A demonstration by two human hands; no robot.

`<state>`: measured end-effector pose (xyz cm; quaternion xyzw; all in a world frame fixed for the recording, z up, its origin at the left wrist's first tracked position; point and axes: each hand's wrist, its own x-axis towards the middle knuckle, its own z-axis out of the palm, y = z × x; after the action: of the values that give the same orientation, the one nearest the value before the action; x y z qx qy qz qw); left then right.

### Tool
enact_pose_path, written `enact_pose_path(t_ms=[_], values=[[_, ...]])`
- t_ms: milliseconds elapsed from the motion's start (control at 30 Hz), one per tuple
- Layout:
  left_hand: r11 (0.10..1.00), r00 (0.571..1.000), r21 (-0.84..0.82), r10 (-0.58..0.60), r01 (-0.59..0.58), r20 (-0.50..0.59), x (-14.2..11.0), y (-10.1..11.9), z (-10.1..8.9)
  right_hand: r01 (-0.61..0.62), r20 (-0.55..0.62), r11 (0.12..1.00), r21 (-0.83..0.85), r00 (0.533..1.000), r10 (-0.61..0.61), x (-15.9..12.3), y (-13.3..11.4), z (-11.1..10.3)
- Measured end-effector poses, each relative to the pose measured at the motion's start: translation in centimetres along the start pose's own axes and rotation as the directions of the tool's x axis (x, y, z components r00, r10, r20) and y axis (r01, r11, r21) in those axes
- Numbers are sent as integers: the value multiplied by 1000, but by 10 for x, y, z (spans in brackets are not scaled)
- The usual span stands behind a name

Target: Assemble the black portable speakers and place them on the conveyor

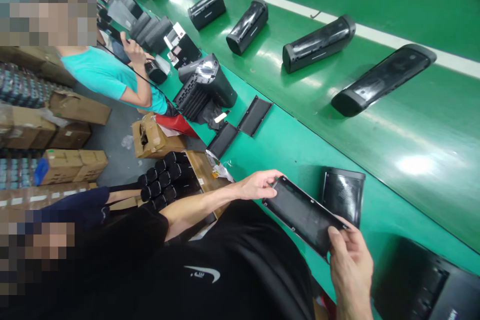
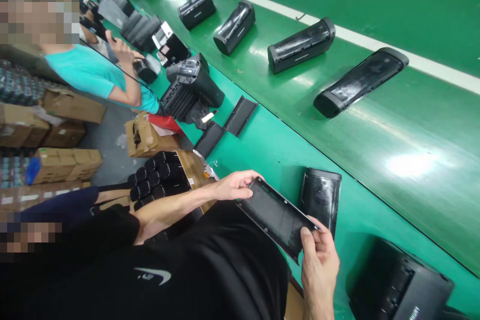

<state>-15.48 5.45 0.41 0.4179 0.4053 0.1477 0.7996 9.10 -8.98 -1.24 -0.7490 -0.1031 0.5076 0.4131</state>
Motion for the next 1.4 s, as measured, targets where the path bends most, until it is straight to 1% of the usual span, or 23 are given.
enact_pose_path(t_ms=[133,300,433,633,800,933,1100,1233,1400], values=[[999,1000,-35,15,-15,0,0,-1,1,13,-5,1000,-13,1000,-13,1,0,0],[999,1000,-37,-16,16,-10,1,-1,0,-38,-13,999,34,999,39,0,-2,1],[999,1000,-47,-18,18,0,0,-1,0,-53,-18,996,67,998,54,1,-1,3],[996,996,-22,-86,86,-32,0,1,-1,-74,-4,993,88,997,74,4,4,3],[994,994,-50,-96,93,-48,1,4,-1,-18,27,999,43,999,17,6,9,1],[995,994,-39,-94,92,-54,2,6,-1,-7,25,999,31,1000,6,7,13,1],[996,995,-47,-82,79,-59,2,5,-1,63,40,998,-2,997,-63,8,17,-2],[997,996,-38,-75,73,-53,2,2,0,60,39,998,-25,997,-59,9,22,-5],[996,996,-46,-80,78,-50,0,-1,1,31,24,999,-8,999,-31,7,25,-6]])
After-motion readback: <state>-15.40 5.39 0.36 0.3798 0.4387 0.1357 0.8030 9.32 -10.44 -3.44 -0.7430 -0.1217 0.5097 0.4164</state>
